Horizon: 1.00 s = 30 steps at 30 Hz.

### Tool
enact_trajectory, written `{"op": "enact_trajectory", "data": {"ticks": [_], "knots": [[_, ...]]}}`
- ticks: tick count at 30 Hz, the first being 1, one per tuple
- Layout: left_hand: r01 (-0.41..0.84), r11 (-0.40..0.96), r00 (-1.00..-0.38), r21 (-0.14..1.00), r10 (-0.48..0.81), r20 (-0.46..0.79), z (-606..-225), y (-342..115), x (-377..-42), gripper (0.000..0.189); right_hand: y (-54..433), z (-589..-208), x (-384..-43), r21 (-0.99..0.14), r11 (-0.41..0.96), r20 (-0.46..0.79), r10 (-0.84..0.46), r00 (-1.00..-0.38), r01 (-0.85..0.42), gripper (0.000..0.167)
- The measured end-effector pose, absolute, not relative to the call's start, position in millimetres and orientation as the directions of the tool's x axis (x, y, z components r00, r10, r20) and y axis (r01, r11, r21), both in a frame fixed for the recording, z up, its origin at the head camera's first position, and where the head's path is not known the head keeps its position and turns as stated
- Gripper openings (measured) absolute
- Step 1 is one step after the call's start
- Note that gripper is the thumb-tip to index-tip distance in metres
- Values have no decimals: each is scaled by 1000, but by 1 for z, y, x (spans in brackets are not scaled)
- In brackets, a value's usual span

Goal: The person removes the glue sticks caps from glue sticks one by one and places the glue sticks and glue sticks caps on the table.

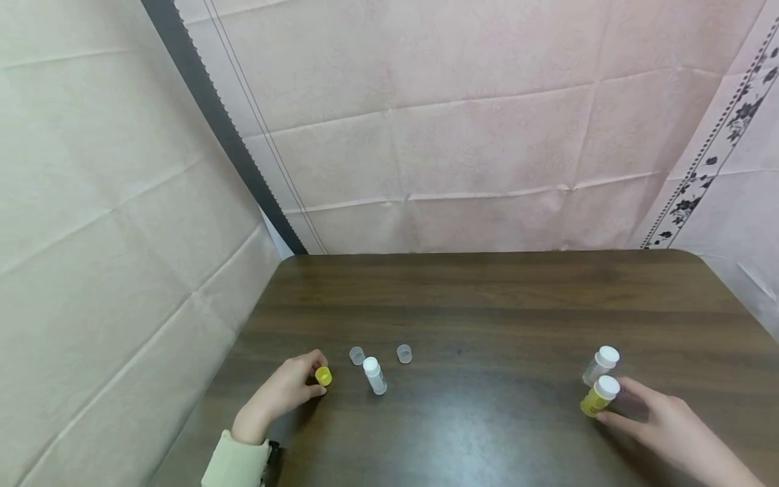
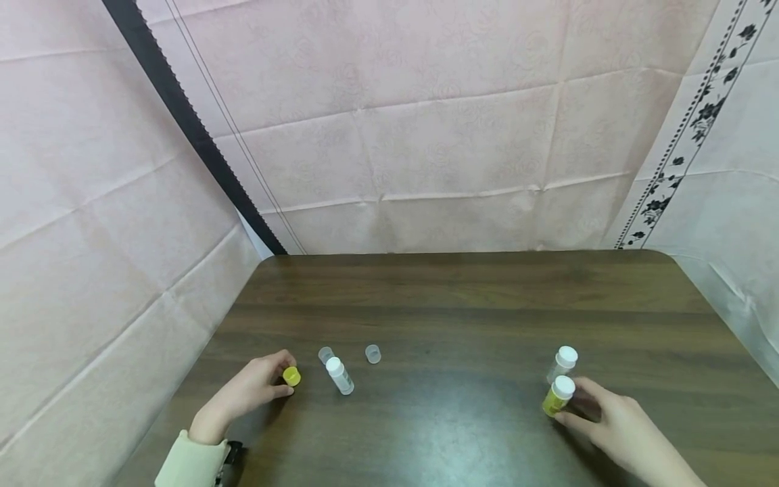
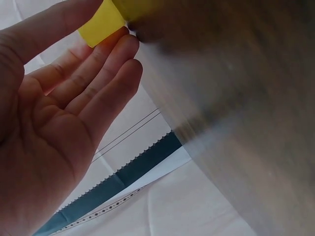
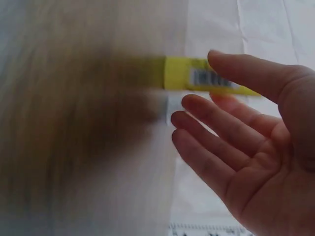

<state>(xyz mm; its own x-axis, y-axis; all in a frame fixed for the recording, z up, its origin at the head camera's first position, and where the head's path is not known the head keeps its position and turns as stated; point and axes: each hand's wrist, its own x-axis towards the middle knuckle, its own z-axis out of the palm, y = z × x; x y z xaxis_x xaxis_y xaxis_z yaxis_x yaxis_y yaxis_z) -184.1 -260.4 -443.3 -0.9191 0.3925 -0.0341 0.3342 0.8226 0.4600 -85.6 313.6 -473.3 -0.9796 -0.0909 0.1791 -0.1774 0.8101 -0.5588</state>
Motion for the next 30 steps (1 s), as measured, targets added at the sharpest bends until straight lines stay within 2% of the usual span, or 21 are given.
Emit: {"op": "enact_trajectory", "data": {"ticks": [4,9,16,22,26,30], "knots": [[339,826,-920,450,391,-25,-444,-259,-183,33,330,-470,-75,-553,829,76,-46,-996,-81,49],[338,831,-921,442,388,-24,-443,-259,-181,35,344,-474,-64,-533,845,70,-1,-998,-38,56],[316,847,-936,428,351,-4,-438,-260,-174,35,347,-483,-51,-593,798,243,49,-969,-109,46],[318,854,-943,412,328,49,-425,-256,-166,35,341,-472,-45,-606,795,239,154,-959,-23,43],[393,851,-920,348,365,144,-409,-253,-164,36,332,-454,-48,-617,785,323,180,-929,-63,41],[461,846,-877,267,388,285,-383,-245,-175,34,319,-420,-63,-636,748,447,157,-881,-189,36]]}}
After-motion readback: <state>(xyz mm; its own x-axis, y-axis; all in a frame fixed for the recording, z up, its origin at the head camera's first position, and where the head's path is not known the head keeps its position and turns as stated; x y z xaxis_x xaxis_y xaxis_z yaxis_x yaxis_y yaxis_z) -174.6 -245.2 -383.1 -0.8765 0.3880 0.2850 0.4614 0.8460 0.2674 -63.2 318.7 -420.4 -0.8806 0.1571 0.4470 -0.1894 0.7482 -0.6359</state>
